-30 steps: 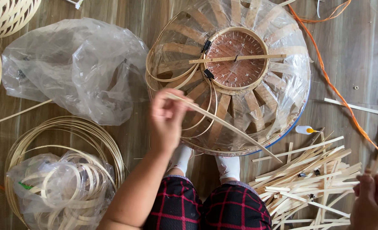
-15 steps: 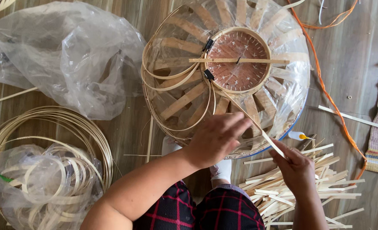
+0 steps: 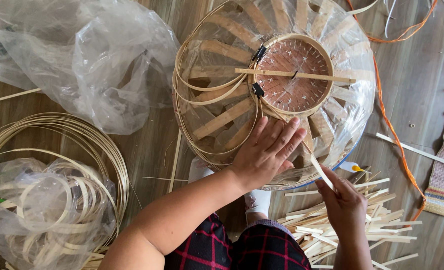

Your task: The person constructs a bamboo lamp by applying glue to bamboo strips and attaching them to a spherical wooden frame.

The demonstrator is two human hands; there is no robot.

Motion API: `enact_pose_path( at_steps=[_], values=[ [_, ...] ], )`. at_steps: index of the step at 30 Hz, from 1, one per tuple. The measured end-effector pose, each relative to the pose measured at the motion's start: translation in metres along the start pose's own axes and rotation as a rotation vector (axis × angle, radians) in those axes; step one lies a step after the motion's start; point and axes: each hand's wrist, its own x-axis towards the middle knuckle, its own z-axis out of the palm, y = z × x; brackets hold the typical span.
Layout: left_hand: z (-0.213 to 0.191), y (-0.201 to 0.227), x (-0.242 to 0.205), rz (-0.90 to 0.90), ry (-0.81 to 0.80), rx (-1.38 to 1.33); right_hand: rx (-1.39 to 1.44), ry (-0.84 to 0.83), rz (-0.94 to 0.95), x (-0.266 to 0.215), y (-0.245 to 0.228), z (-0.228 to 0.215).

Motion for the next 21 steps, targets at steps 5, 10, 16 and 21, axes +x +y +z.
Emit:
enact_pose_path(
  at_steps=[5, 10, 16, 21],
  values=[
    [0.011, -0.004, -0.004, 0.006, -0.015, 0.003, 0.079, 0.041, -0.25, 0.011, 0.011, -0.019],
    [0.018, -0.009, -0.006, 0.018, -0.023, -0.019, -0.209, 0.241, -0.242, 0.033, 0.017, -0.033],
    [0.024, -0.011, -0.007, 0.037, 0.036, 0.012, -0.213, 0.316, -0.393, 0.044, 0.007, -0.015],
    [0.023, -0.009, -0.007, 0.02, 0.025, 0.012, -0.233, 0.272, -0.396, 0.044, -0.002, -0.009]
  ],
)
